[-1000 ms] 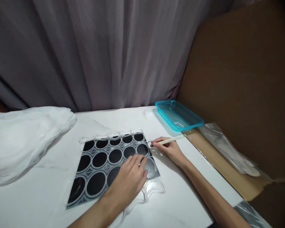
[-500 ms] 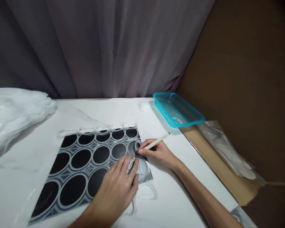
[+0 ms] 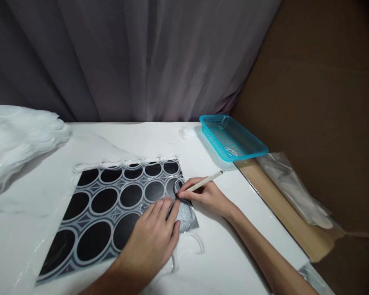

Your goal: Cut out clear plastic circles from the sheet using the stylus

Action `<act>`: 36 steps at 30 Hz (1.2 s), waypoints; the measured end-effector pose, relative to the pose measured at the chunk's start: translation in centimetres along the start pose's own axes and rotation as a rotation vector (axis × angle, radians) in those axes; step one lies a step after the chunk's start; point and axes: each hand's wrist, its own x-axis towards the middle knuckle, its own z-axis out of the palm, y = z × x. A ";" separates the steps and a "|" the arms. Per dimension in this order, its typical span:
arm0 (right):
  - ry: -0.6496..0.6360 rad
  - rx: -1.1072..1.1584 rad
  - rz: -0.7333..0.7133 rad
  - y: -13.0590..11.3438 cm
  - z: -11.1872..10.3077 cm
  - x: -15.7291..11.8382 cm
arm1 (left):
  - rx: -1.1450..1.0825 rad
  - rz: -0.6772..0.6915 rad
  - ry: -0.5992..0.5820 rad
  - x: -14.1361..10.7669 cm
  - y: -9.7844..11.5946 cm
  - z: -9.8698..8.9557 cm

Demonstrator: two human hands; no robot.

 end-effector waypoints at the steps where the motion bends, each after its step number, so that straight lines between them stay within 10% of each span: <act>1: -0.001 -0.023 -0.023 -0.1 0.0 0.0 | 0.000 0.003 0.000 0.0 0.0 0.0; 10: -0.094 -0.552 -0.536 0.1 0.2 -1.2 | -0.075 -0.032 0.001 -0.1 0.0 -0.3; 22: -0.075 -0.792 -0.594 0.1 0.0 -0.3 | -0.149 -0.034 0.012 -0.3 -0.2 -0.3; 31: 0.856 -0.354 -0.476 -4.8 -6.9 9.0 | -0.224 -0.042 -0.038 -0.2 -0.2 -1.3; 36: 0.885 -0.287 -0.340 -6.3 -6.7 6.7 | -0.214 -0.032 -0.079 -0.1 0.0 -1.6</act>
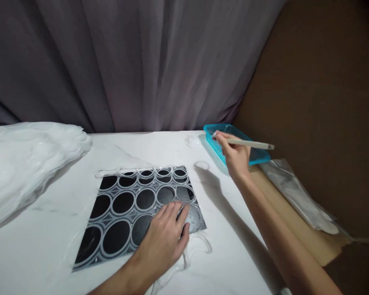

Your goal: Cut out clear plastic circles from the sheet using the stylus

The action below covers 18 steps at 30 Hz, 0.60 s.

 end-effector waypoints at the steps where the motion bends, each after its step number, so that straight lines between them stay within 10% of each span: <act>1: -0.086 -0.007 0.044 -0.3 -0.2 -1.4 | 0.008 0.001 -0.003 0.0 0.2 -0.1; 8: -0.501 0.076 0.202 -1.5 1.8 -11.0 | 0.039 -0.123 -0.015 -1.8 -0.6 -2.2; 18: -0.798 0.242 0.289 -2.5 3.1 -13.4 | 0.019 -0.154 0.031 -5.4 -2.6 -1.3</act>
